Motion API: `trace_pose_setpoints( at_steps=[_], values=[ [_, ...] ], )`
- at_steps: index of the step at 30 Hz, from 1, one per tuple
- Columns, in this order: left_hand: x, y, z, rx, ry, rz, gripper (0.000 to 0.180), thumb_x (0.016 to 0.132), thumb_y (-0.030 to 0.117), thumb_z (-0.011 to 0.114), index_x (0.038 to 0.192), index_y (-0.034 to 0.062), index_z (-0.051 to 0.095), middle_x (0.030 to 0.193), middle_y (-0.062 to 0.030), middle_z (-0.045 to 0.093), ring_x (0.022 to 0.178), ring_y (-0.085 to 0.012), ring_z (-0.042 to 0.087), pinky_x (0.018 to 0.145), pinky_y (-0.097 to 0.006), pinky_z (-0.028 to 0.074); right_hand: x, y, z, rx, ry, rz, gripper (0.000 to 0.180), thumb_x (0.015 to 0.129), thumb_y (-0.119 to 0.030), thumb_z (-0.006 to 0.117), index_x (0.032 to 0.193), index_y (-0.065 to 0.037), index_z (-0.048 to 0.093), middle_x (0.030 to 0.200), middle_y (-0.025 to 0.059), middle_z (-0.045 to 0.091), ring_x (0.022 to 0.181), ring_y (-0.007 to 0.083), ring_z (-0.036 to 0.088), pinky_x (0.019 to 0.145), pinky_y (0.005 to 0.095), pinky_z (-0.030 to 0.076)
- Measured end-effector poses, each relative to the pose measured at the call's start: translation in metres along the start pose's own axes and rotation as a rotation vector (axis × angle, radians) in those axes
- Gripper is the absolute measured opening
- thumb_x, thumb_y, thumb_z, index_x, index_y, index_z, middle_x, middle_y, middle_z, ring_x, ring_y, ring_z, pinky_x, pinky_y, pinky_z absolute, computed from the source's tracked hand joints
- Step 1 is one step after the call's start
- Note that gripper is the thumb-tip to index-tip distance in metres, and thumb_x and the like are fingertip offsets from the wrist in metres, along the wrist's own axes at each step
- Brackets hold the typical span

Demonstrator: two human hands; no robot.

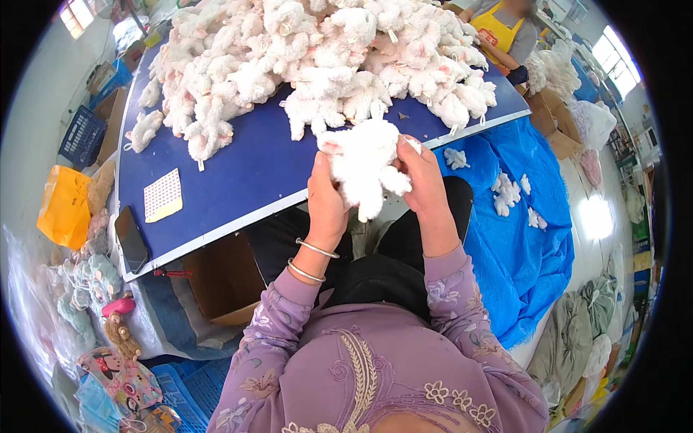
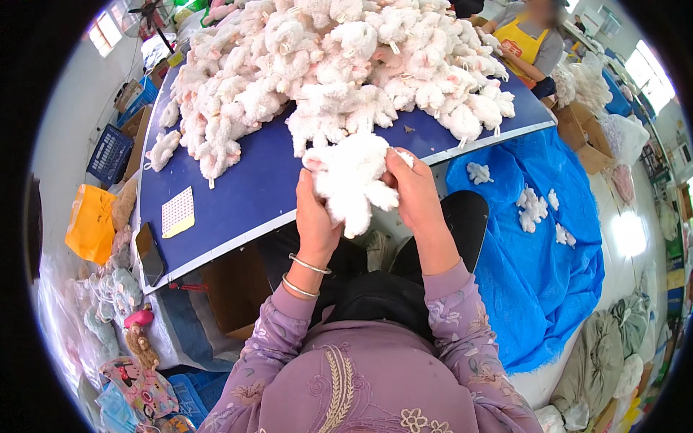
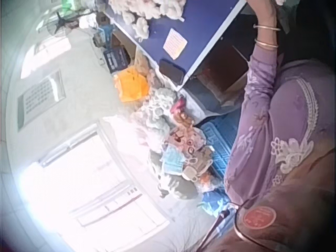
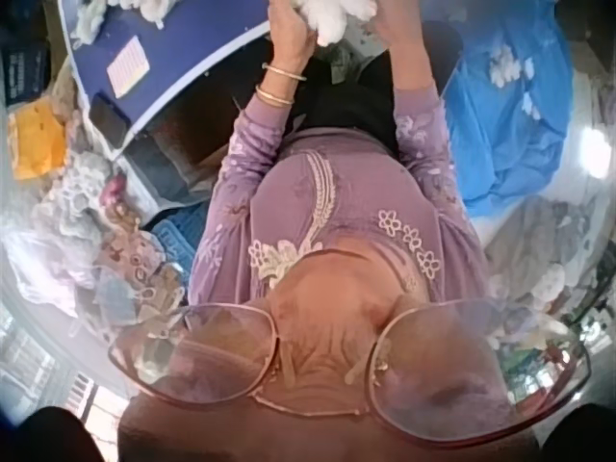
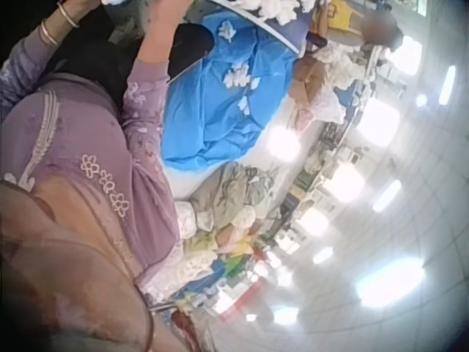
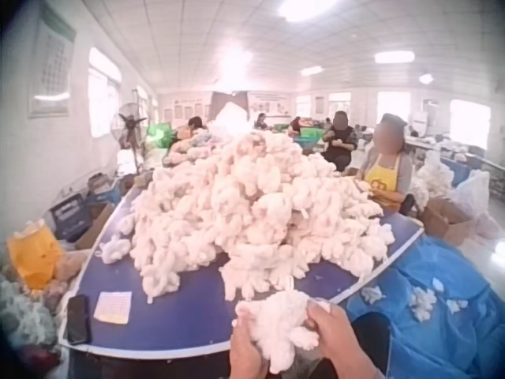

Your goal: The person trims excess fabric and threads from white stuffed animal toys using scissors. The person picks up each toy, snips loose threads, and places the finished items on a blue tarp to the right.

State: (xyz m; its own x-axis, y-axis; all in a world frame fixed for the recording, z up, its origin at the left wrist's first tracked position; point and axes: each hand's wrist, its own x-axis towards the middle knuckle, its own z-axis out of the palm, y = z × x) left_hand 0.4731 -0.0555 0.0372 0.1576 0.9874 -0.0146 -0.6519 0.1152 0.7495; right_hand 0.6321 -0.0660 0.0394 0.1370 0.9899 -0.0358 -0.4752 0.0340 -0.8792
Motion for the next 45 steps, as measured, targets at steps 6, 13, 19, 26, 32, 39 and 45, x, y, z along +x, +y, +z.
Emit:
trace_pose_setpoints(
  at_steps=[6, 13, 19, 26, 32, 39, 45],
  values=[
    [0.003, -0.002, -0.009, 0.142, -0.138, 0.03, 0.055, 0.101, 0.041, 0.029, 0.118, -0.0029, 0.058, 0.104, -0.0104, 0.064, 0.091, -0.0137, 0.06, 0.076, -0.024, 0.045, -0.004, -0.015, 0.014, -0.179, 0.184, -0.081, 0.025, 0.099, -0.019, 0.046, 0.104, 0.001, 0.06, 0.094, 0.0031, 0.065, 0.082, 0.011, 0.059, 0.074, 0.0258, 0.047],
    [0.002, 0.001, 0.008, 0.571, -0.049, 0.143, 0.022, 0.095, 0.02, 0.057, 0.09, -0.0007, 0.062, 0.077, 0.0002, 0.06, 0.068, -0.0039, 0.051, 0.058, -0.021, 0.04, -0.005, -0.002, 0.031, -0.816, 0.328, -0.416, 0.03, 0.099, -0.027, 0.049, 0.099, 0.002, 0.057, 0.072, 0.0089, 0.06, 0.067, 0.0128, 0.055, 0.063, 0.03, 0.045],
    [0.012, -0.011, 0.006, 0.227, 0.126, 0.096, 0.036, 0.098, 0.027, 0.054, 0.071, 0.0028, 0.058, 0.063, 0.0049, 0.054, 0.056, -0.0021, 0.044, 0.049, -0.022, 0.035, -0.01, 0.0, 0.027, -0.396, 0.239, -0.341, 0.028, 0.098, -0.024, 0.052, 0.096, 0.003, 0.06, 0.075, 0.0007, 0.059, 0.068, 0.0064, 0.052, 0.063, 0.024, 0.044],
    [0.007, -0.011, 0.004, 0.208, 0.1, 0.028, 0.034, 0.098, 0.028, 0.054, 0.073, 0.0051, 0.059, 0.063, 0.0068, 0.052, 0.057, -0.0014, 0.041, 0.049, -0.02, 0.033, -0.008, 0.0, 0.022, -0.361, 0.211, -0.231, 0.03, 0.099, -0.026, 0.051, 0.096, 0.002, 0.061, 0.079, -0.0002, 0.059, 0.069, 0.0052, 0.051, 0.063, 0.0241, 0.044],
    [0.046, 0.06, -0.06, 0.492, 0.172, 0.349, 0.018, 0.092, 0.019, 0.059, 0.092, 0.0016, 0.064, 0.065, 0.0018, 0.055, 0.054, -0.0021, 0.046, 0.049, -0.019, 0.035, -0.012, -0.053, -0.137, -0.097, 0.365, -0.677, 0.046, 0.094, -0.038, 0.044, 0.112, 0.003, 0.056, 0.095, 0.0125, 0.064, 0.079, 0.0231, 0.061, 0.071, 0.0356, 0.05],
    [0.101, 0.117, -0.166, 1.738, 0.487, 0.524, 0.049, 0.075, 0.025, 0.07, 0.119, 0.0089, 0.056, 0.127, -0.0138, 0.051, 0.122, -0.0393, 0.04, 0.094, -0.049, 0.042, -0.035, -0.025, -0.107, 0.398, 0.189, -0.255, 0.051, 0.098, -0.046, 0.038, 0.101, -0.001, 0.059, 0.088, 0.0115, 0.066, 0.062, 0.0205, 0.059, 0.056, 0.0308, 0.049],
    [0.085, 0.12, -0.151, 1.25, 0.263, 0.446, 0.024, 0.078, 0.015, 0.065, 0.096, -0.0016, 0.062, 0.085, -0.0119, 0.066, 0.075, -0.0207, 0.063, 0.072, -0.03, 0.049, -0.035, 0.014, -0.026, -0.246, 0.017, 0.004, 0.016, 0.096, -0.017, 0.051, 0.096, -0.003, 0.058, 0.076, 0.0062, 0.061, 0.055, 0.0114, 0.056, 0.048, 0.0228, 0.043]
  ],
)
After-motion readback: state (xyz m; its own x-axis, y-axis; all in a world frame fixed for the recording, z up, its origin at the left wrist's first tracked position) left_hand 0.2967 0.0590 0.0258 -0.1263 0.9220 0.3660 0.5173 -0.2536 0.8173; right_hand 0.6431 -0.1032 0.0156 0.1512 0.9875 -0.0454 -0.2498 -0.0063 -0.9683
